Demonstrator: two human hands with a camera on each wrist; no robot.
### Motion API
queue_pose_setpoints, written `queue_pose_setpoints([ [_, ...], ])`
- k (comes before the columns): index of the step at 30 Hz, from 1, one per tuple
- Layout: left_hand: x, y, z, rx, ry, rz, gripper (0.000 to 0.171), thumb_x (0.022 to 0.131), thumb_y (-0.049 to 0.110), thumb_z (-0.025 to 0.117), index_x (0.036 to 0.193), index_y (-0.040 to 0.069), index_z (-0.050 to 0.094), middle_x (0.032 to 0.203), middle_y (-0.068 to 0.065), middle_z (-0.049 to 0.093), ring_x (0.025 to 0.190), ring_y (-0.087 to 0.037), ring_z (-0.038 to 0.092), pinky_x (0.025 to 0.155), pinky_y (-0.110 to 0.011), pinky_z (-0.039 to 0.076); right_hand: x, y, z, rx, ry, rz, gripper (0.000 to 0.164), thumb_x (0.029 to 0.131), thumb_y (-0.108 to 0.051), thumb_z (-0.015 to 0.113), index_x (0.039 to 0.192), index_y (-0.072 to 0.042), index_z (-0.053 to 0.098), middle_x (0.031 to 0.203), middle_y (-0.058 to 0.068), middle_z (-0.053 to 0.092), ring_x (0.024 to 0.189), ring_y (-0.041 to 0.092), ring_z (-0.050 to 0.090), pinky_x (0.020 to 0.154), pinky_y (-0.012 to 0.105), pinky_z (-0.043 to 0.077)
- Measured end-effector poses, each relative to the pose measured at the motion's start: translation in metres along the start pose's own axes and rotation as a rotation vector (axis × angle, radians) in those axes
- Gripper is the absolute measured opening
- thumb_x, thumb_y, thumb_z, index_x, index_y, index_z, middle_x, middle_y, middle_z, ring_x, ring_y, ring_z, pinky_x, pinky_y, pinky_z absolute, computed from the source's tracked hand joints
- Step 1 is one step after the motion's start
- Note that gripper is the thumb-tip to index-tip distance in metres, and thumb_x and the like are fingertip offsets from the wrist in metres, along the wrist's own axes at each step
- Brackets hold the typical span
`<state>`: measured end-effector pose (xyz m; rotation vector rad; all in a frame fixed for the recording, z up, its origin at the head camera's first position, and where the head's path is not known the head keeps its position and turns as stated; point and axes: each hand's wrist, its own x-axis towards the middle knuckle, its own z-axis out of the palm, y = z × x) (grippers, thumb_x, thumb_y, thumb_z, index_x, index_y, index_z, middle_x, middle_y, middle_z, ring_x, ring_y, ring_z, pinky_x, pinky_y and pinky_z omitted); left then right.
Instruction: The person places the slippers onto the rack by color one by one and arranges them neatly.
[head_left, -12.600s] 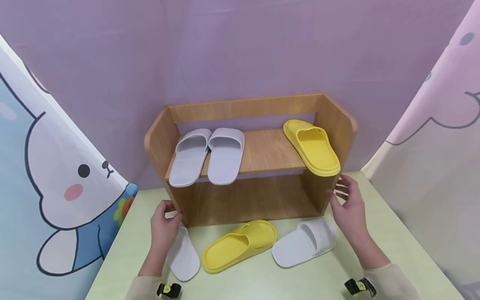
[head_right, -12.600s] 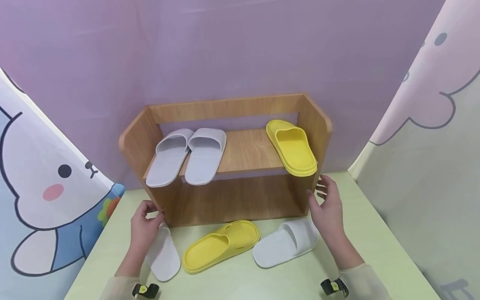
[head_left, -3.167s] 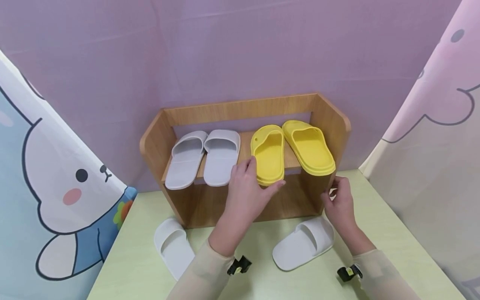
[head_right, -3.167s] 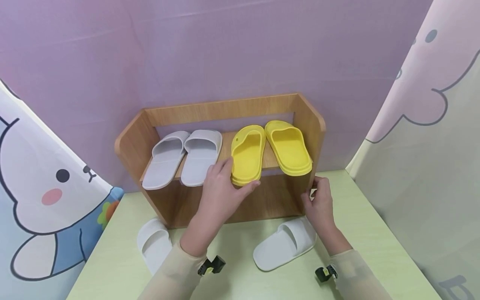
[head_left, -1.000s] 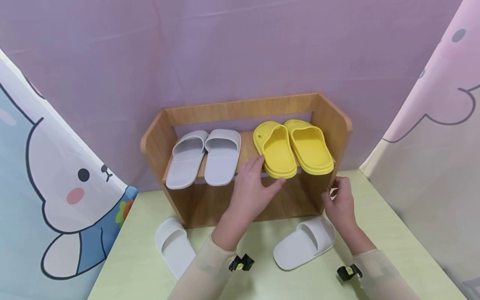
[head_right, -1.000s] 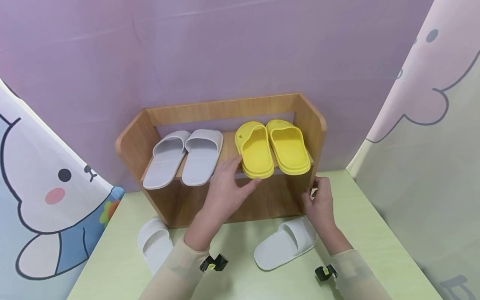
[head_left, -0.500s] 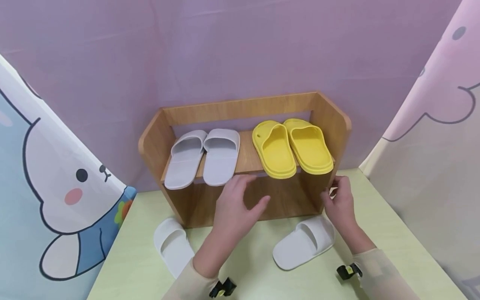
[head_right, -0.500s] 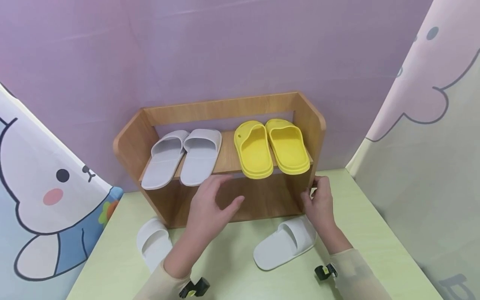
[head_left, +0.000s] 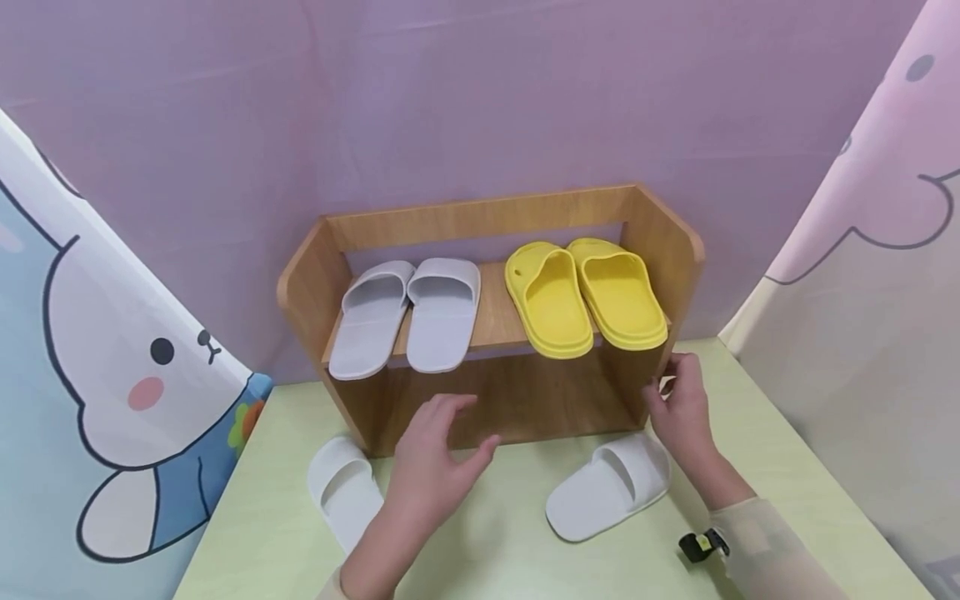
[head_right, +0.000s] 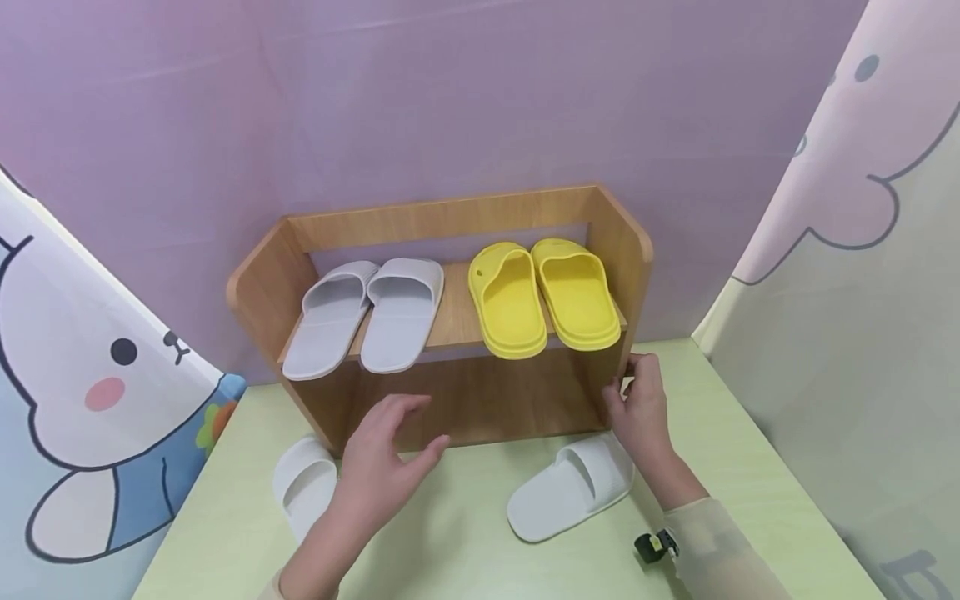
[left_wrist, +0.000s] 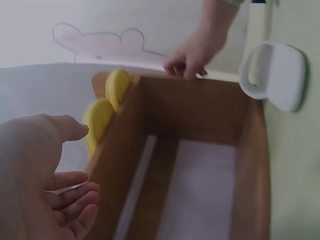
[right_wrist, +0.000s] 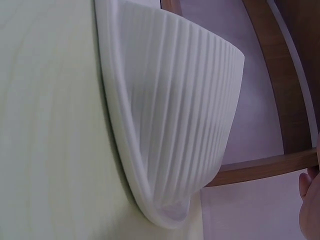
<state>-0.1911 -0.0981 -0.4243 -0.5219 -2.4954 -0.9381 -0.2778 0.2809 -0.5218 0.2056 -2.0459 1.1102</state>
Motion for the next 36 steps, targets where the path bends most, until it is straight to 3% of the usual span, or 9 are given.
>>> queue_pose_setpoints([
  [4, -0.013, -0.023, -0.002, 0.039, -0.004, -0.082, 0.051, 0.090, 0.034, 0.093, 0.133, 0.013, 0.073, 0.125, 0.000, 0.073, 0.114, -0.022, 0.069, 0.093, -0.044, 0.062, 0.001, 0.000, 0.001, 0.004, 0.000, -0.006, 0.039, 0.084, 0.021, 0.059, 0.121, 0.013, 0.052, 0.104, 0.018, 0.059, 0.096, 0.012, 0.054, 0.073, 0.027, 0.045],
  [12, -0.041, -0.072, -0.006, 0.093, -0.021, -0.220, 0.048, 0.091, 0.029, 0.093, 0.130, 0.009, 0.074, 0.127, -0.006, 0.073, 0.118, -0.029, 0.067, 0.098, -0.052, 0.058, 0.001, 0.000, 0.000, 0.011, -0.005, -0.007, 0.039, 0.083, 0.021, 0.059, 0.121, 0.013, 0.051, 0.104, 0.018, 0.059, 0.096, 0.010, 0.053, 0.074, 0.020, 0.042],
  [18, -0.063, -0.099, -0.007, 0.221, 0.014, -0.296, 0.055, 0.088, 0.036, 0.094, 0.127, 0.003, 0.075, 0.121, -0.014, 0.075, 0.111, -0.038, 0.071, 0.094, -0.057, 0.058, 0.000, 0.001, 0.001, 0.014, -0.008, -0.020, 0.040, 0.082, 0.022, 0.059, 0.121, 0.014, 0.051, 0.104, 0.018, 0.059, 0.096, 0.011, 0.053, 0.075, 0.016, 0.040],
  [23, -0.077, -0.117, -0.011, 0.263, 0.039, -0.368, 0.059, 0.086, 0.038, 0.094, 0.126, 0.000, 0.074, 0.119, -0.019, 0.071, 0.107, -0.043, 0.070, 0.089, -0.061, 0.059, 0.001, 0.002, 0.001, 0.011, -0.005, -0.026, 0.039, 0.083, 0.021, 0.059, 0.120, 0.013, 0.051, 0.104, 0.018, 0.059, 0.097, 0.009, 0.053, 0.074, 0.023, 0.043],
  [32, -0.091, -0.136, -0.014, 0.313, 0.112, -0.569, 0.090, 0.079, 0.041, 0.098, 0.144, -0.002, 0.055, 0.138, -0.032, 0.044, 0.125, -0.054, 0.045, 0.097, -0.073, 0.044, 0.001, 0.001, 0.000, 0.000, -0.007, -0.037, 0.039, 0.082, 0.021, 0.060, 0.119, 0.012, 0.051, 0.105, 0.018, 0.059, 0.096, 0.010, 0.053, 0.074, 0.023, 0.043],
  [36, -0.094, -0.141, -0.013, 0.311, 0.149, -0.610, 0.110, 0.075, 0.042, 0.101, 0.154, -0.007, 0.042, 0.150, -0.037, 0.036, 0.134, -0.058, 0.039, 0.101, -0.078, 0.041, 0.002, 0.001, 0.000, -0.009, -0.002, -0.059, 0.039, 0.081, 0.020, 0.060, 0.118, 0.013, 0.052, 0.106, 0.020, 0.058, 0.096, 0.012, 0.053, 0.074, 0.019, 0.041],
])
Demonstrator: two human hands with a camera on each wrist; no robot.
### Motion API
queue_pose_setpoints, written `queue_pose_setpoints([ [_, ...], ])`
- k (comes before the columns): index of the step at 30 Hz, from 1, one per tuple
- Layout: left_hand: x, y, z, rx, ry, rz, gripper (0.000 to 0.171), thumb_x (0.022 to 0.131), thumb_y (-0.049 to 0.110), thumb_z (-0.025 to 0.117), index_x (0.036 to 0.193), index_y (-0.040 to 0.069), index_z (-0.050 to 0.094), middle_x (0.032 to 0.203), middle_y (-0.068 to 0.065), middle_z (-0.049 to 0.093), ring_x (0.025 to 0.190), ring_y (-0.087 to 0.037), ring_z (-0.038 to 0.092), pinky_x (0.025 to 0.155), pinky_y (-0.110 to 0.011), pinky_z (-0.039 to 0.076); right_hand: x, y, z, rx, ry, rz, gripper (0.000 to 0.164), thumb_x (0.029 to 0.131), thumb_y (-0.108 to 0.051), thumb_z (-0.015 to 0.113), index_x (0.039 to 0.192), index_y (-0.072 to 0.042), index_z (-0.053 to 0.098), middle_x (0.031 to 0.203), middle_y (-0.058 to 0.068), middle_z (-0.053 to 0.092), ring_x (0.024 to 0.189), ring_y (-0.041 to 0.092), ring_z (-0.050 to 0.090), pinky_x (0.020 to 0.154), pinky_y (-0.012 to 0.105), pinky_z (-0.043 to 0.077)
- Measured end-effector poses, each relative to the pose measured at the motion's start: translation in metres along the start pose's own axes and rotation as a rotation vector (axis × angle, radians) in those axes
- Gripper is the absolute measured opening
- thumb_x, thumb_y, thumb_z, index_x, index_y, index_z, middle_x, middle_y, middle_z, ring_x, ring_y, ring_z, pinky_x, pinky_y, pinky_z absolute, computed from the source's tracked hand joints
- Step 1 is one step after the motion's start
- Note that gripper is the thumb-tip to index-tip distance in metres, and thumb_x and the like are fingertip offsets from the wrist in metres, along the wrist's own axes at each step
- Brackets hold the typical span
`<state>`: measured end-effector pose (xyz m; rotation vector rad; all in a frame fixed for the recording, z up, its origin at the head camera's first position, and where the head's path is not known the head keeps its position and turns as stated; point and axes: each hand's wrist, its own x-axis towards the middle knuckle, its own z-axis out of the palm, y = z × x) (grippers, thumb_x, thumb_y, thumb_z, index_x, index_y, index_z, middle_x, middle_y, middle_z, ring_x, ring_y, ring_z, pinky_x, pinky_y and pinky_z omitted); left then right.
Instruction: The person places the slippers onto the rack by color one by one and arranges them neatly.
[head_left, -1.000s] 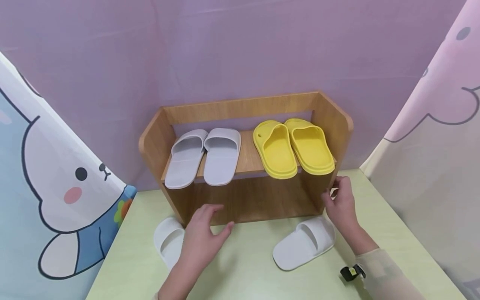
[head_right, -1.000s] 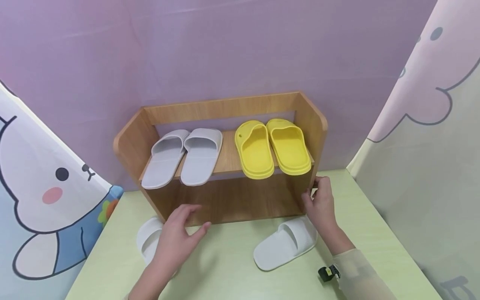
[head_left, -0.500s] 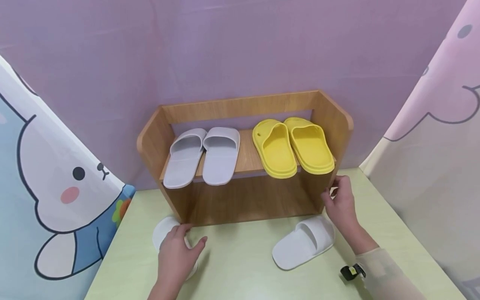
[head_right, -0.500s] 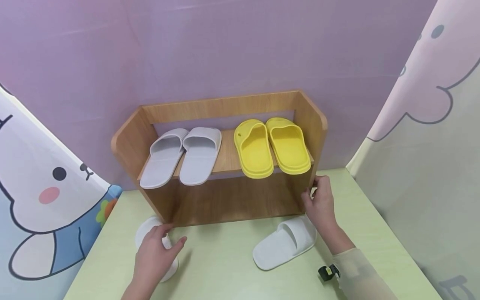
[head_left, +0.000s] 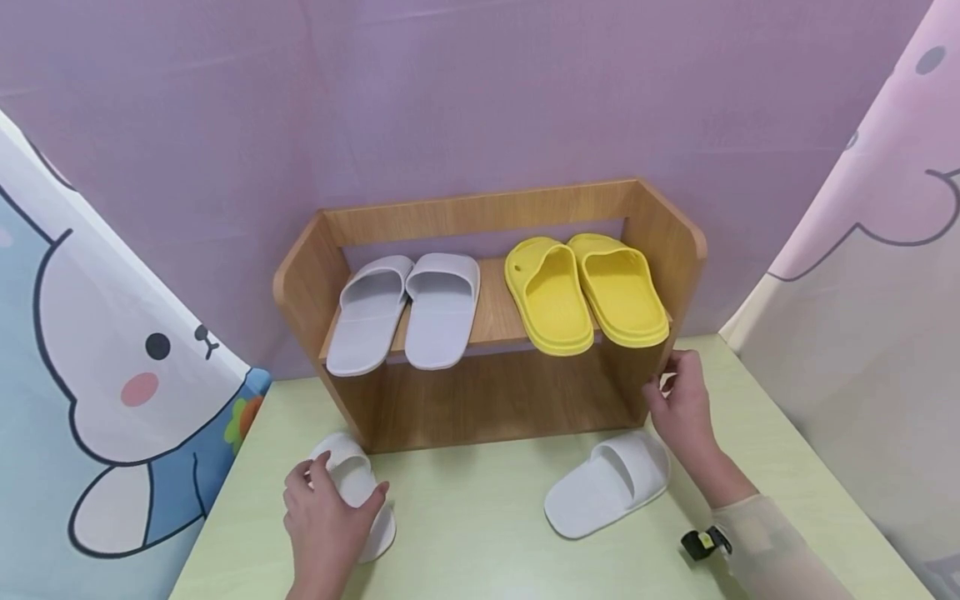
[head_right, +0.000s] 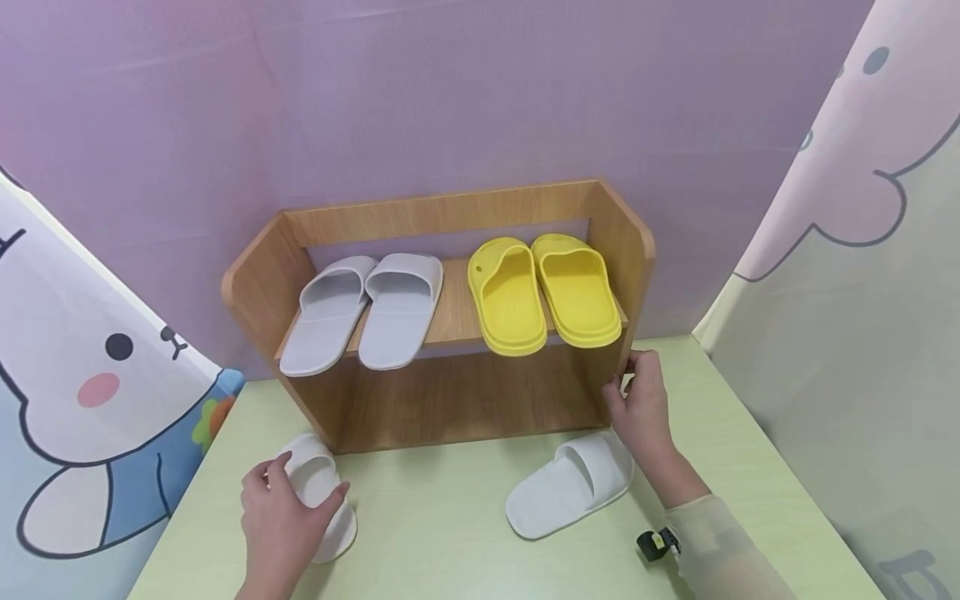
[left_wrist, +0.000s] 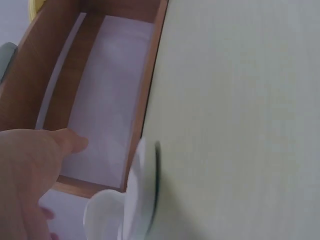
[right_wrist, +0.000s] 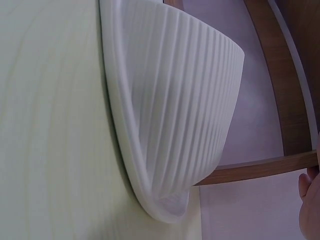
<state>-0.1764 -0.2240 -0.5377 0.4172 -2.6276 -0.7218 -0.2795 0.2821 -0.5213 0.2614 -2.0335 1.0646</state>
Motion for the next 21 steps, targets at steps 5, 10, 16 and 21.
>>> queue_pose_setpoints([
  [5, 0.000, -0.007, 0.001, -0.027, -0.038, -0.035, 0.129, 0.073, 0.044, 0.103, 0.162, -0.010, 0.027, 0.163, -0.043, 0.022, 0.140, -0.066, 0.036, 0.104, -0.087, 0.041, 0.001, 0.000, 0.001, -0.004, -0.001, -0.006, 0.038, 0.081, 0.020, 0.060, 0.118, 0.013, 0.052, 0.108, 0.021, 0.058, 0.096, 0.012, 0.053, 0.073, 0.023, 0.043],
  [10, 0.001, -0.017, 0.003, -0.084, -0.155, -0.115, 0.139, 0.076, 0.046, 0.101, 0.167, -0.011, 0.012, 0.168, -0.045, 0.009, 0.145, -0.070, 0.029, 0.113, -0.085, 0.036, 0.001, -0.001, 0.001, 0.001, -0.008, 0.005, 0.038, 0.082, 0.019, 0.060, 0.118, 0.013, 0.052, 0.108, 0.021, 0.058, 0.097, 0.011, 0.053, 0.073, 0.025, 0.043],
  [16, 0.002, -0.027, 0.011, -0.167, -0.180, -0.180, 0.149, 0.076, 0.049, 0.101, 0.169, -0.009, 0.001, 0.169, -0.044, 0.009, 0.147, -0.066, 0.028, 0.117, -0.081, 0.033, 0.001, -0.001, 0.001, 0.002, -0.009, 0.007, 0.038, 0.082, 0.019, 0.059, 0.118, 0.013, 0.051, 0.106, 0.021, 0.058, 0.097, 0.011, 0.053, 0.073, 0.024, 0.043],
  [21, 0.001, -0.033, 0.014, -0.189, -0.165, -0.168, 0.144, 0.076, 0.040, 0.102, 0.168, -0.012, 0.003, 0.164, -0.045, 0.020, 0.145, -0.063, 0.031, 0.120, -0.079, 0.034, 0.001, -0.001, 0.000, 0.009, -0.008, 0.013, 0.039, 0.082, 0.020, 0.059, 0.119, 0.014, 0.051, 0.106, 0.021, 0.058, 0.096, 0.013, 0.054, 0.074, 0.018, 0.040],
])
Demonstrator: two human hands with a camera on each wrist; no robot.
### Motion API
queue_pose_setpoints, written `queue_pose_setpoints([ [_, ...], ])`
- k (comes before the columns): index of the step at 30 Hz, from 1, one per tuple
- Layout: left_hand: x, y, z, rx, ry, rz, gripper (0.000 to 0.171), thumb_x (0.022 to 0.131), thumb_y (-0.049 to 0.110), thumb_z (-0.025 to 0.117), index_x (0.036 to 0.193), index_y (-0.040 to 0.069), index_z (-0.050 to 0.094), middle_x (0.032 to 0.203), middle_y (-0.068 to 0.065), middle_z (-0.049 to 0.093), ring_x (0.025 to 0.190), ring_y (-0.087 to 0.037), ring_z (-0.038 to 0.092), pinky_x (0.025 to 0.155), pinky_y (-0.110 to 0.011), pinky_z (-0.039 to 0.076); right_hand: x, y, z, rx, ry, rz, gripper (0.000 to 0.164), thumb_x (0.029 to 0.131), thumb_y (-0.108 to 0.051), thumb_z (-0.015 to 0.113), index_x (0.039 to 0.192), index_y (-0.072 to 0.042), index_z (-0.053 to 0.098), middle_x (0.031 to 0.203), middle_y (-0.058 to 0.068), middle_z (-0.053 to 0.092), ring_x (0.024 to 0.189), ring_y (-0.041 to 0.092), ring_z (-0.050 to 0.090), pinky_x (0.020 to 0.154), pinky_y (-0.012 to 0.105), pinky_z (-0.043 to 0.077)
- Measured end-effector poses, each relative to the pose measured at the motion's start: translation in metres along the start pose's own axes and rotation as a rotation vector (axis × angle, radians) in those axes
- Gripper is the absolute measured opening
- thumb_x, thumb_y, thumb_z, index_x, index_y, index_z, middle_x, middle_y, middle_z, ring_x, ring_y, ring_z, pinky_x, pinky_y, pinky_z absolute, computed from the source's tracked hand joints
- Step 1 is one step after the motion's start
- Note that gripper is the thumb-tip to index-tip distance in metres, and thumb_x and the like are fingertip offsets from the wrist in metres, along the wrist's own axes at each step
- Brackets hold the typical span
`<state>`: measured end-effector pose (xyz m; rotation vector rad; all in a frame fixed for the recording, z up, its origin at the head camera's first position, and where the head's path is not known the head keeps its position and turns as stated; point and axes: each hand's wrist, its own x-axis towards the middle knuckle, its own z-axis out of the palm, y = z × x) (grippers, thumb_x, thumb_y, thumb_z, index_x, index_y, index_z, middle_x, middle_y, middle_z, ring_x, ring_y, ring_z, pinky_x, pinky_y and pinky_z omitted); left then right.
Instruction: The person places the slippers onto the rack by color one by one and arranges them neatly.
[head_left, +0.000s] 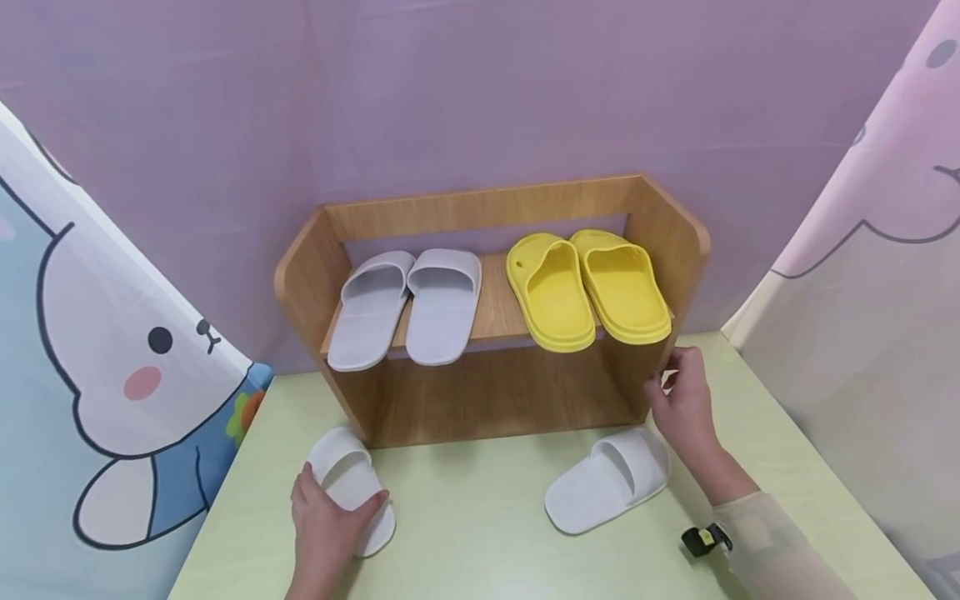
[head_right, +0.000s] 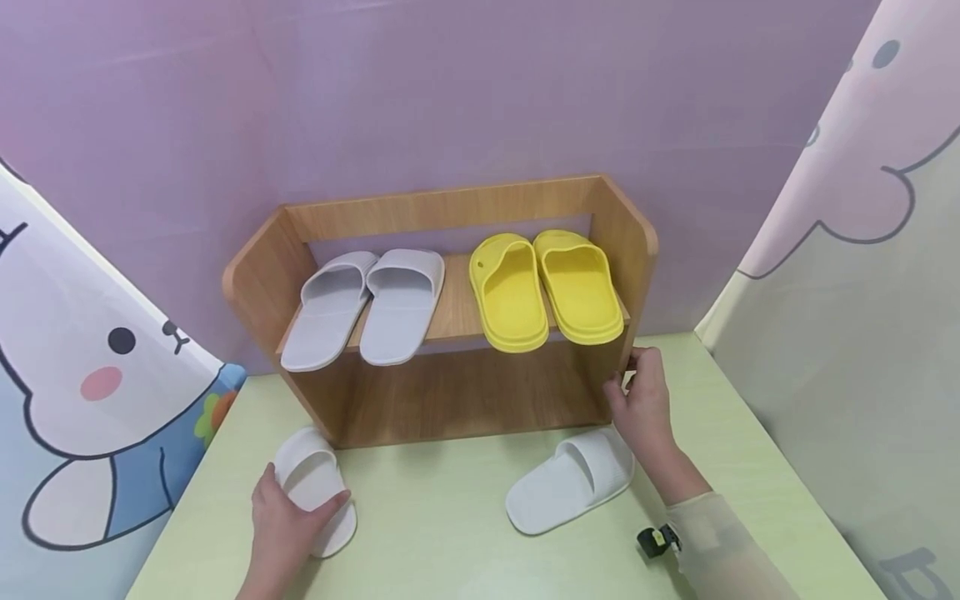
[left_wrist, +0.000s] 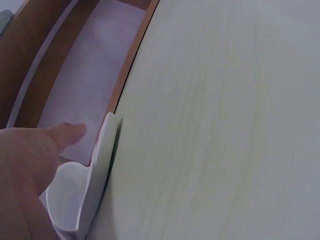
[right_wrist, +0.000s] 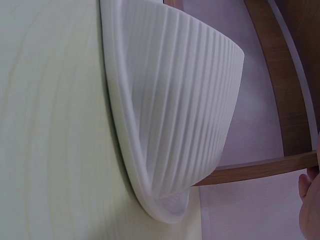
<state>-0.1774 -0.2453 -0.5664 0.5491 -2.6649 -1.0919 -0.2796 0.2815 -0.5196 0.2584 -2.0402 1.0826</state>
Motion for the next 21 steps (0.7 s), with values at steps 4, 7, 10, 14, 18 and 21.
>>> queue_pose_setpoints([
  [4, 0.000, -0.001, 0.003, 0.016, 0.004, 0.010, 0.148, 0.074, 0.038, 0.103, 0.168, -0.014, 0.001, 0.162, -0.047, 0.024, 0.144, -0.066, 0.032, 0.120, -0.079, 0.033, 0.000, 0.001, 0.001, 0.005, -0.002, 0.006, 0.039, 0.081, 0.020, 0.059, 0.119, 0.014, 0.051, 0.106, 0.021, 0.057, 0.096, 0.013, 0.054, 0.074, 0.016, 0.040],
  [7, -0.002, 0.003, 0.007, 0.044, -0.020, -0.001, 0.158, 0.071, 0.045, 0.104, 0.169, -0.011, -0.007, 0.165, -0.049, 0.017, 0.146, -0.069, 0.029, 0.121, -0.080, 0.031, 0.000, 0.002, 0.002, 0.006, -0.003, 0.006, 0.039, 0.081, 0.021, 0.059, 0.119, 0.015, 0.051, 0.106, 0.021, 0.057, 0.096, 0.012, 0.053, 0.074, 0.019, 0.041],
  [10, -0.003, 0.005, 0.011, 0.064, -0.036, -0.004, 0.165, 0.068, 0.047, 0.105, 0.169, -0.008, -0.013, 0.168, -0.051, 0.008, 0.150, -0.070, 0.024, 0.122, -0.080, 0.028, 0.000, 0.002, 0.002, 0.009, 0.001, 0.004, 0.039, 0.081, 0.021, 0.059, 0.119, 0.014, 0.052, 0.106, 0.020, 0.058, 0.096, 0.011, 0.053, 0.073, 0.022, 0.043],
  [14, -0.003, 0.006, 0.011, 0.078, -0.053, 0.004, 0.164, 0.069, 0.042, 0.105, 0.169, -0.008, -0.015, 0.169, -0.051, 0.003, 0.152, -0.071, 0.018, 0.122, -0.080, 0.027, 0.000, 0.001, 0.001, 0.013, 0.005, 0.006, 0.038, 0.082, 0.020, 0.059, 0.119, 0.013, 0.051, 0.105, 0.019, 0.058, 0.096, 0.009, 0.054, 0.074, 0.021, 0.042],
  [18, -0.002, 0.002, 0.007, 0.065, -0.082, 0.009, 0.158, 0.072, 0.035, 0.102, 0.168, -0.010, -0.015, 0.170, -0.048, 0.005, 0.151, -0.068, 0.020, 0.121, -0.080, 0.030, 0.000, 0.001, 0.000, 0.013, 0.006, 0.011, 0.038, 0.083, 0.020, 0.059, 0.119, 0.014, 0.051, 0.105, 0.020, 0.058, 0.097, 0.008, 0.053, 0.075, 0.017, 0.040],
  [21, 0.000, -0.004, 0.004, 0.037, -0.077, 0.011, 0.152, 0.073, 0.028, 0.100, 0.167, -0.013, -0.013, 0.168, -0.047, 0.011, 0.148, -0.067, 0.026, 0.120, -0.080, 0.032, -0.001, 0.001, 0.000, 0.012, 0.003, 0.019, 0.038, 0.083, 0.020, 0.059, 0.119, 0.014, 0.050, 0.106, 0.021, 0.058, 0.096, 0.008, 0.053, 0.076, 0.016, 0.039],
])
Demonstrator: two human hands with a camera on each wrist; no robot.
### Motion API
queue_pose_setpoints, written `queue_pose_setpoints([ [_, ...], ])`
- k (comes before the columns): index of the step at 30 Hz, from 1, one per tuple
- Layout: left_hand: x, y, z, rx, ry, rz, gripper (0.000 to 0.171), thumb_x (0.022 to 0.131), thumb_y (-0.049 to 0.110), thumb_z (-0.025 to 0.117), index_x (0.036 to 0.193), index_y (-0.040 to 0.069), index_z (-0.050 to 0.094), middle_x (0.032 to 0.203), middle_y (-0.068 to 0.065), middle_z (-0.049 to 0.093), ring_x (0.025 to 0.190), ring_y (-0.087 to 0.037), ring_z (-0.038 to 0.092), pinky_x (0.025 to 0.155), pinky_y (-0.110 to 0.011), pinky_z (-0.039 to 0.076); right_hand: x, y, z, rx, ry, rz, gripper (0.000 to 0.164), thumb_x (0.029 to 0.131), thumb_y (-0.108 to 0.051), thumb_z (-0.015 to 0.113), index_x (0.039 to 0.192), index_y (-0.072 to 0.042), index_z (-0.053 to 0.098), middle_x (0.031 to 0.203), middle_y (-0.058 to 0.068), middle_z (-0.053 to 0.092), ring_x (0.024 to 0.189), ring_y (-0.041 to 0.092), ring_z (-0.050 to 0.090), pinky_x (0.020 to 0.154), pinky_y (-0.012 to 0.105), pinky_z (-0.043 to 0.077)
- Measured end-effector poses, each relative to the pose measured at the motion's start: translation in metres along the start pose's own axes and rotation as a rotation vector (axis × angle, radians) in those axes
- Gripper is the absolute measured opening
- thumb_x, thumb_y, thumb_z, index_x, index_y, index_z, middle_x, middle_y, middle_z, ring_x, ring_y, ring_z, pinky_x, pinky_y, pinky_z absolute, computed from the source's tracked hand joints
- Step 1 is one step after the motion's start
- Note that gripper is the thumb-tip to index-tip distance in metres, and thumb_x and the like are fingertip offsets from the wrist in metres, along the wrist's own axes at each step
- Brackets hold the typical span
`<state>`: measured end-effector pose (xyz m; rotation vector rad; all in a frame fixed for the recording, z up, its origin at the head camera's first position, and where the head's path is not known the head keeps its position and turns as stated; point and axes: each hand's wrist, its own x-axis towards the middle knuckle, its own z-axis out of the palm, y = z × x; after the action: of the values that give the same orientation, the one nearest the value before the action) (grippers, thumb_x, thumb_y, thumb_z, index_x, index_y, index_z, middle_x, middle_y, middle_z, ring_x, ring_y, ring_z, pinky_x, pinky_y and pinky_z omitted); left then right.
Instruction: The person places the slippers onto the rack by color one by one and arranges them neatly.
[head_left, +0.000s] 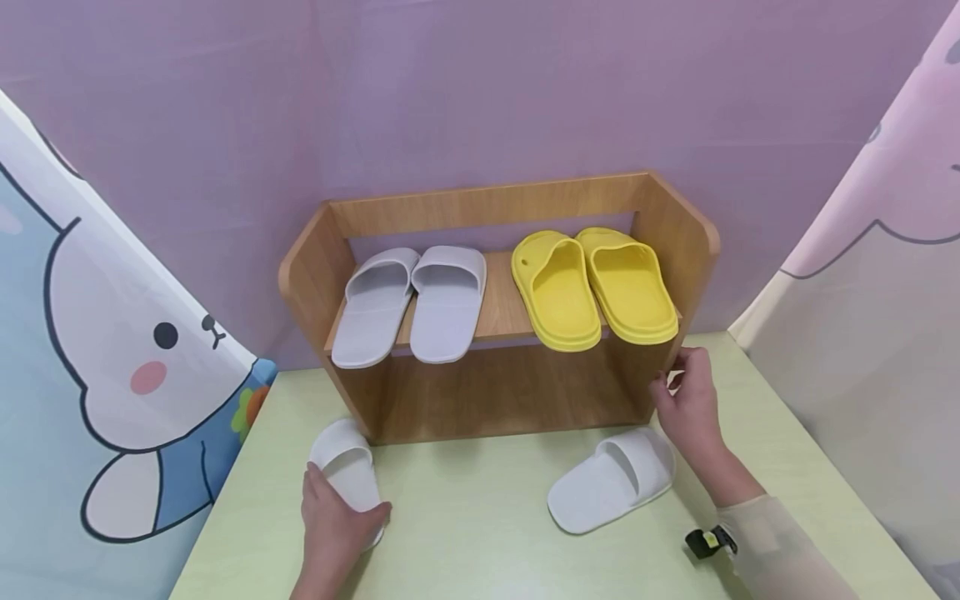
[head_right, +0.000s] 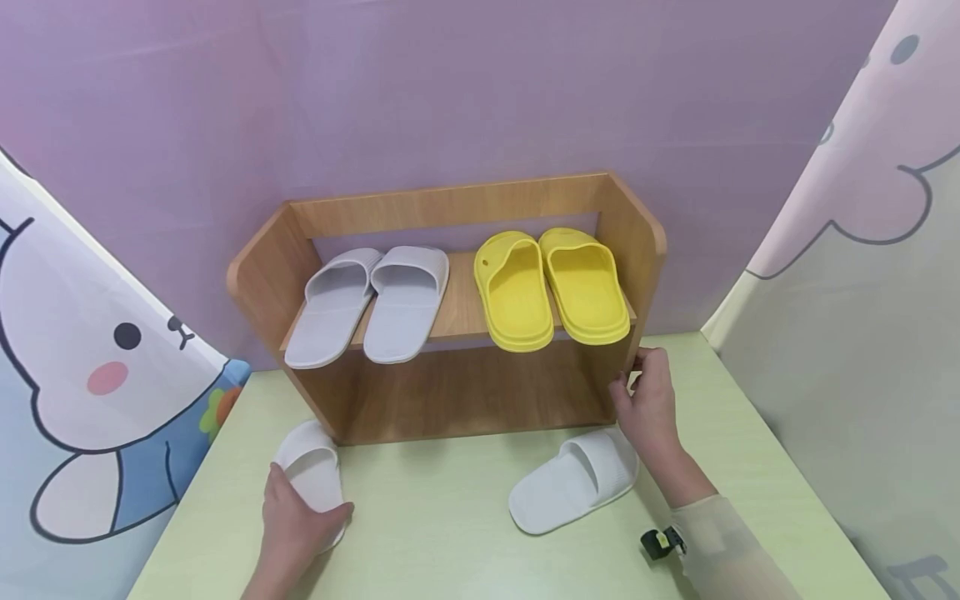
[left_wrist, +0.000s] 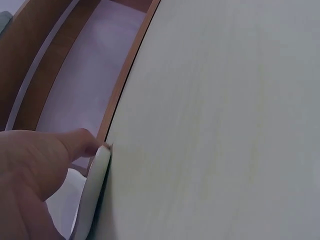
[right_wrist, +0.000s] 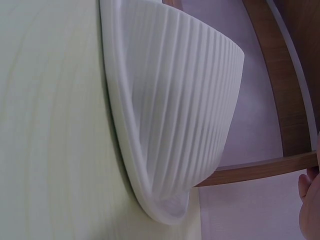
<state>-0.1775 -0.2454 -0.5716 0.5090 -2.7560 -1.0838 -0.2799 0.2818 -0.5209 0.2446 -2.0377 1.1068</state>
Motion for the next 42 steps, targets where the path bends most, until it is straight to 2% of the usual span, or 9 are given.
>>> queue_pose_setpoints([
  [4, 0.001, -0.004, -0.003, -0.036, 0.014, -0.003, 0.148, 0.072, 0.018, 0.096, 0.167, -0.013, -0.012, 0.167, -0.048, 0.014, 0.149, -0.066, 0.027, 0.122, -0.079, 0.029, 0.000, 0.000, 0.000, -0.001, -0.003, 0.016, 0.037, 0.084, 0.020, 0.060, 0.119, 0.013, 0.050, 0.107, 0.020, 0.058, 0.096, 0.008, 0.053, 0.075, 0.018, 0.040],
  [9, 0.002, -0.006, -0.006, -0.047, 0.021, 0.004, 0.143, 0.073, 0.014, 0.093, 0.167, -0.014, -0.010, 0.166, -0.048, 0.015, 0.150, -0.065, 0.027, 0.124, -0.077, 0.027, -0.001, 0.000, 0.000, -0.002, -0.005, 0.029, 0.037, 0.085, 0.020, 0.060, 0.120, 0.013, 0.050, 0.107, 0.019, 0.058, 0.096, 0.007, 0.052, 0.076, 0.016, 0.040],
  [17, 0.006, 0.000, -0.011, -0.105, 0.093, 0.005, 0.140, 0.074, 0.009, 0.092, 0.171, -0.007, -0.009, 0.165, -0.043, 0.022, 0.149, -0.061, 0.031, 0.121, -0.079, 0.031, -0.001, -0.002, 0.000, 0.004, -0.002, 0.026, 0.037, 0.084, 0.020, 0.060, 0.120, 0.013, 0.051, 0.106, 0.019, 0.059, 0.097, 0.008, 0.053, 0.076, 0.018, 0.040],
  [26, 0.007, 0.009, -0.020, -0.149, 0.215, 0.079, 0.140, 0.072, 0.006, 0.094, 0.173, -0.004, -0.002, 0.165, -0.038, 0.027, 0.147, -0.056, 0.034, 0.119, -0.078, 0.035, 0.000, -0.001, 0.000, 0.003, 0.001, 0.018, 0.037, 0.084, 0.020, 0.060, 0.119, 0.013, 0.051, 0.106, 0.020, 0.059, 0.098, 0.006, 0.053, 0.076, 0.018, 0.040],
  [31, 0.007, 0.016, -0.025, -0.135, 0.222, 0.124, 0.138, 0.072, 0.006, 0.095, 0.172, -0.005, 0.001, 0.165, -0.038, 0.027, 0.146, -0.056, 0.034, 0.119, -0.078, 0.037, 0.000, 0.000, 0.001, -0.002, -0.003, 0.017, 0.036, 0.085, 0.019, 0.060, 0.119, 0.013, 0.050, 0.106, 0.020, 0.059, 0.097, 0.005, 0.053, 0.075, 0.018, 0.040],
  [34, 0.005, 0.018, -0.028, -0.123, 0.210, 0.119, 0.139, 0.072, 0.006, 0.096, 0.172, -0.006, 0.000, 0.166, -0.039, 0.025, 0.146, -0.057, 0.033, 0.118, -0.079, 0.036, 0.000, 0.000, 0.001, -0.006, -0.005, 0.015, 0.036, 0.085, 0.019, 0.061, 0.119, 0.013, 0.050, 0.107, 0.020, 0.059, 0.098, 0.005, 0.053, 0.075, 0.021, 0.042],
  [38, 0.004, 0.020, -0.031, -0.124, 0.219, 0.095, 0.142, 0.072, 0.007, 0.097, 0.174, 0.001, -0.002, 0.169, -0.035, 0.023, 0.147, -0.055, 0.032, 0.118, -0.079, 0.037, 0.000, 0.000, 0.000, -0.009, -0.005, 0.009, 0.036, 0.085, 0.019, 0.060, 0.118, 0.013, 0.051, 0.107, 0.020, 0.059, 0.098, 0.005, 0.053, 0.074, 0.024, 0.043],
  [42, 0.006, 0.024, -0.034, -0.149, 0.273, 0.114, 0.147, 0.068, 0.004, 0.099, 0.176, 0.008, -0.001, 0.170, -0.029, 0.025, 0.146, -0.051, 0.033, 0.115, -0.078, 0.041, 0.000, -0.001, 0.000, -0.005, -0.006, 0.011, 0.035, 0.085, 0.019, 0.060, 0.118, 0.013, 0.051, 0.108, 0.020, 0.058, 0.098, 0.006, 0.053, 0.074, 0.026, 0.043],
])
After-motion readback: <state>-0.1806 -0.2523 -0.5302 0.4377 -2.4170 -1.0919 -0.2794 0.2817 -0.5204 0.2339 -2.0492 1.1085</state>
